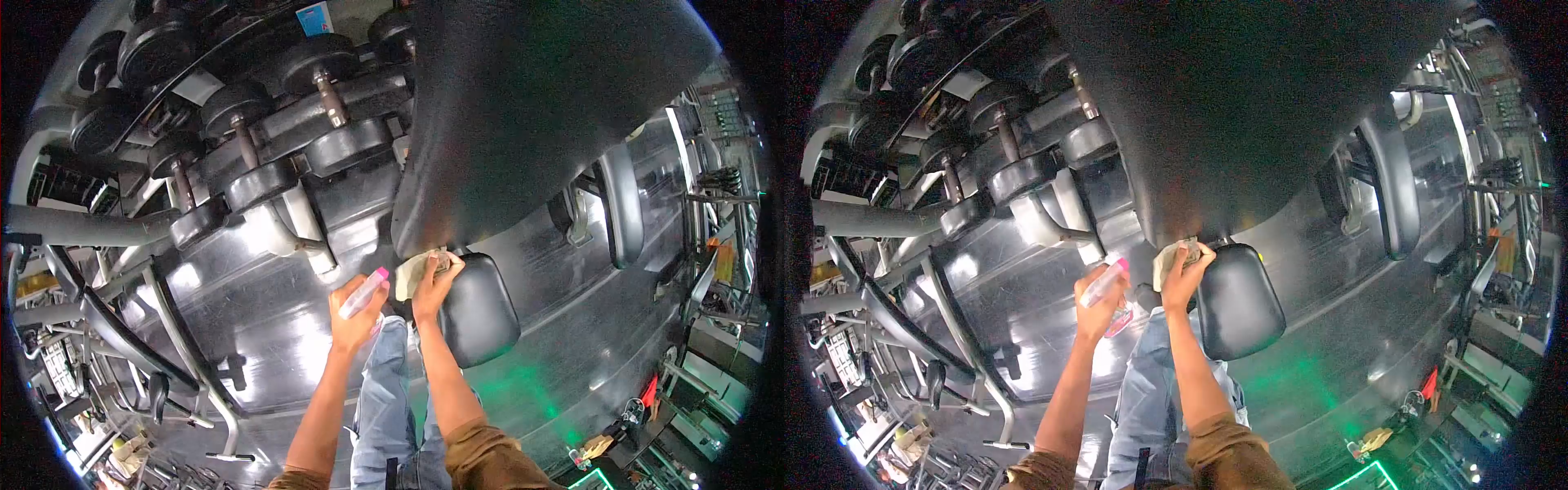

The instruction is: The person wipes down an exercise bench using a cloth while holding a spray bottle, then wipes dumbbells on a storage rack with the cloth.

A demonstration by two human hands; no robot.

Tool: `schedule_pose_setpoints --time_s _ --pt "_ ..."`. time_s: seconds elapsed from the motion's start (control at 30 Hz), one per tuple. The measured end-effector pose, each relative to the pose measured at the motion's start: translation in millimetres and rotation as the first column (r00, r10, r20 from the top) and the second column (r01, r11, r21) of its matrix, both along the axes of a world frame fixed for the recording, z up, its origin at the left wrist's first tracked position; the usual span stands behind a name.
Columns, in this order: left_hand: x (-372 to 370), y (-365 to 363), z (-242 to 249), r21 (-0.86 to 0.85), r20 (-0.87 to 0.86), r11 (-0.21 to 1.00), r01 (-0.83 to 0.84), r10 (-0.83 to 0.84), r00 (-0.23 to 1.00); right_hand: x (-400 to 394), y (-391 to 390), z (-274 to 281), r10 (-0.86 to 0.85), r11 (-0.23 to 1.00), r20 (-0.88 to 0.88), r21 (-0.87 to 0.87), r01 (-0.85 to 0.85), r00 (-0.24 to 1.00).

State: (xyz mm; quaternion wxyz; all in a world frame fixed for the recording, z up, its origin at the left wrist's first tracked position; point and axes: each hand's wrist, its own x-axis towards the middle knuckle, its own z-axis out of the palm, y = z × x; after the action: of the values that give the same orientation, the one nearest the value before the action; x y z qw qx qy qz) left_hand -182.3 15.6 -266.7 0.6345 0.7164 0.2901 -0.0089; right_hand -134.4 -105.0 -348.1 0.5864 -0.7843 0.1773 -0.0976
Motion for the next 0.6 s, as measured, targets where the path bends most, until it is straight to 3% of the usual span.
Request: schedule_pose_setpoints --time_s 0.1,0.17,0.2,0.23,0.3,0.37,0.43,0.6 --pt "-6.9 3.0 6.6 -0.089 -0.034 0.996 0.022 -0.026 0.999 3.0 3.4 14.7 -0.080 0.991 -0.087 0.097 0.088 0.993" --pt "-10.6 2.7 2.3 -0.098 -0.031 0.995 0.024 -0.027 0.999 14.9 15.7 50.6 -0.125 0.988 0.040 0.095 0.121 0.991" --pt "-12.6 2.4 0.6 -0.102 -0.025 0.994 0.025 -0.028 0.999 16.7 15.9 46.8 -0.087 0.995 0.186 -0.038 0.096 0.979" --pt "-13.5 2.1 -1.0 -0.106 -0.027 0.994 0.023 -0.026 0.999 15.2 14.9 45.5 -0.085 0.995 0.184 -0.042 0.094 0.979" --pt "-14.8 1.9 -2.4 -0.146 -0.047 0.989 -0.003 -0.003 0.999 11.4 13.5 45.7 0.131 0.973 0.331 -0.224 -0.057 0.934" --pt "-13.2 3.0 0.1 -0.177 -0.037 0.984 -0.017 0.011 0.999 3.1 6.5 26.4 0.151 0.969 0.327 -0.238 -0.074 0.933" --pt "-12.5 5.5 0.9 -0.206 -0.026 0.978 -0.028 0.023 0.999 -6.4 -2.2 10.0 0.261 0.936 0.129 -0.275 -0.218 0.957" --pt "-11.9 18.3 -3.4 -0.207 -0.043 0.976 -0.065 0.057 0.997 3.2 -3.0 32.7 0.260 0.914 0.255 -0.378 -0.151 0.931"
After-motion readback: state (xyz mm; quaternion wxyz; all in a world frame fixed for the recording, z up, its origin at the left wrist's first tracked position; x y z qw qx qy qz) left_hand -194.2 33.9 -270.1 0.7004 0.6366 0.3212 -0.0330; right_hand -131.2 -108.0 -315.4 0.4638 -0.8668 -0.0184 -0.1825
